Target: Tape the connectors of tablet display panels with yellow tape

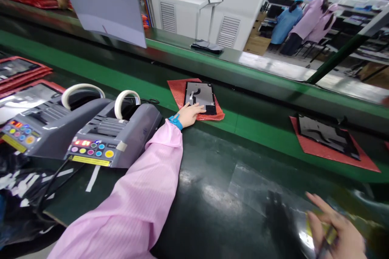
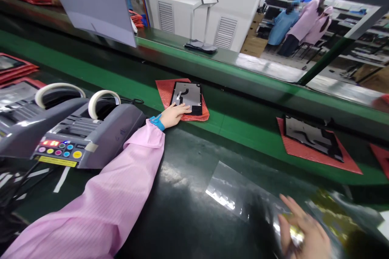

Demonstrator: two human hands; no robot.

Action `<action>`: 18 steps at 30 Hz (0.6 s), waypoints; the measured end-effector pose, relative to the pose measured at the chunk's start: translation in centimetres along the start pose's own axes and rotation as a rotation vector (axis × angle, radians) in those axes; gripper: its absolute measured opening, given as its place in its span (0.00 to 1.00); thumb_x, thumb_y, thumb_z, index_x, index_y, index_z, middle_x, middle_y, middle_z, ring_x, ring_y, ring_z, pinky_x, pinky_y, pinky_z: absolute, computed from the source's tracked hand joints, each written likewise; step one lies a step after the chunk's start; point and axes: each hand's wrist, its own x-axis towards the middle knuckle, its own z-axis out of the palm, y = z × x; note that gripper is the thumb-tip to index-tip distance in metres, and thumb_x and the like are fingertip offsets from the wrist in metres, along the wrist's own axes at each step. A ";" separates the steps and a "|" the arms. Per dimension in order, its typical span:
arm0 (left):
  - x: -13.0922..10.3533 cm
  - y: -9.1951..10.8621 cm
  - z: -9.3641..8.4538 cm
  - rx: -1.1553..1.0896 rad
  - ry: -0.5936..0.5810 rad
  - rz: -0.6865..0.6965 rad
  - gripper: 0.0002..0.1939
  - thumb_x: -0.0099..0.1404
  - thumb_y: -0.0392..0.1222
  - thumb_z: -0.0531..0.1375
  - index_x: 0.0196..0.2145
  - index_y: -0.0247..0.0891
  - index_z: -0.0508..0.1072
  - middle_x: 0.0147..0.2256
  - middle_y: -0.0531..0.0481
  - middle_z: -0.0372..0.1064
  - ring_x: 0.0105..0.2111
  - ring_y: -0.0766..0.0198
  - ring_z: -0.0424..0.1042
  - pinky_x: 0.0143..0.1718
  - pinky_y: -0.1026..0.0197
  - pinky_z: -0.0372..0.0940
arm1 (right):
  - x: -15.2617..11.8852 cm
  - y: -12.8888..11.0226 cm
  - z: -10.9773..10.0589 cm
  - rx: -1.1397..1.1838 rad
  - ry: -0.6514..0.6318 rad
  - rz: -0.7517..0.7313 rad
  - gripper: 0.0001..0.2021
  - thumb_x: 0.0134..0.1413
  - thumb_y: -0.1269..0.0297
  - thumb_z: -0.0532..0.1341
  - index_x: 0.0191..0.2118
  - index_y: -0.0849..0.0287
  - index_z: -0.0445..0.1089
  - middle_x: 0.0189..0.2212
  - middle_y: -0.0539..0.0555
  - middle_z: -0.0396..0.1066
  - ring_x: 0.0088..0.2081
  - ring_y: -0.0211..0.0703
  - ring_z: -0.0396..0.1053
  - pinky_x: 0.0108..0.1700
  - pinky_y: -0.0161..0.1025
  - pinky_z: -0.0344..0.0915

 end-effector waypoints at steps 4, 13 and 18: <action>-1.7 2.1 1.6 -0.040 0.174 -0.107 0.28 0.74 0.34 0.51 0.69 0.35 0.68 0.71 0.42 0.53 0.75 0.44 0.43 0.74 0.32 0.31 | 13.7 -11.0 4.8 0.456 -0.062 0.053 0.15 0.68 0.51 0.60 0.38 0.55 0.59 0.39 0.54 0.78 0.41 0.46 0.78 0.42 0.40 0.69; -12.6 8.2 7.6 -0.538 0.250 0.230 0.25 0.69 0.34 0.51 0.59 0.26 0.74 0.62 0.37 0.68 0.67 0.55 0.64 0.71 0.50 0.57 | 31.7 -21.4 21.5 0.319 -0.569 0.467 0.23 0.57 0.55 0.72 0.37 0.59 0.56 0.44 0.71 0.73 0.47 0.60 0.72 0.47 0.47 0.62; -15.3 8.4 6.3 -0.896 0.232 0.287 0.20 0.68 0.33 0.51 0.53 0.33 0.75 0.54 0.42 0.75 0.56 0.62 0.75 0.61 0.59 0.68 | 32.2 -20.5 24.1 0.447 -0.587 0.437 0.21 0.54 0.58 0.74 0.35 0.61 0.60 0.35 0.55 0.70 0.38 0.43 0.67 0.44 0.39 0.60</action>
